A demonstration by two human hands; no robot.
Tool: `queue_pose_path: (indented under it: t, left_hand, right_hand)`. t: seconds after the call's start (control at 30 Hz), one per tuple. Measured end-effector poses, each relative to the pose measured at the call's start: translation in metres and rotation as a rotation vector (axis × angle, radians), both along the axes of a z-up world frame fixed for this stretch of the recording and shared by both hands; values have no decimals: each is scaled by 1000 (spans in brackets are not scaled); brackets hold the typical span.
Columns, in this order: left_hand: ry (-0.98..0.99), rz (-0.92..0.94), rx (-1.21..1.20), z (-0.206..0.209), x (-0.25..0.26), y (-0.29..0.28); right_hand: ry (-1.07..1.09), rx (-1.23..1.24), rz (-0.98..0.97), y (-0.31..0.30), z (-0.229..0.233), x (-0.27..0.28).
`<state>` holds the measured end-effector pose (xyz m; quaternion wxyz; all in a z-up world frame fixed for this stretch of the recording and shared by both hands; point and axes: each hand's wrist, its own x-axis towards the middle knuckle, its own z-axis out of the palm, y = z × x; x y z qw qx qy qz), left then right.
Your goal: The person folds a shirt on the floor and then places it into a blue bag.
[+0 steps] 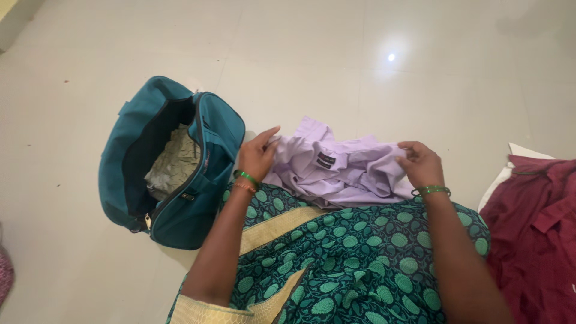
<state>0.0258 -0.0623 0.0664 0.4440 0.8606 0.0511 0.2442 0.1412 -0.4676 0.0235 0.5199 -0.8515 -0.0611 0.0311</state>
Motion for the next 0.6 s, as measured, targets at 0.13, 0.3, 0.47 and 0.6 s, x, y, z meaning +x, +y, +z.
queue_pose_path:
  t: [0.13,0.3,0.47,0.6]
  left_hand:
    - [86,-19,-518,-25,23,-12]
    - [128,-127,-944,-54,23,-61]
    - [353,-75,-1108,-57,3,-118]
    - [260,-267,-1163,-68,-18,-134]
  right_hand:
    - [58,39,-71,3,-2,3]
    - [233,304,47,33,-13,-10]
    - [278,365,58,90,-43,-48]
    - [231,440,111,102,-62,-58]
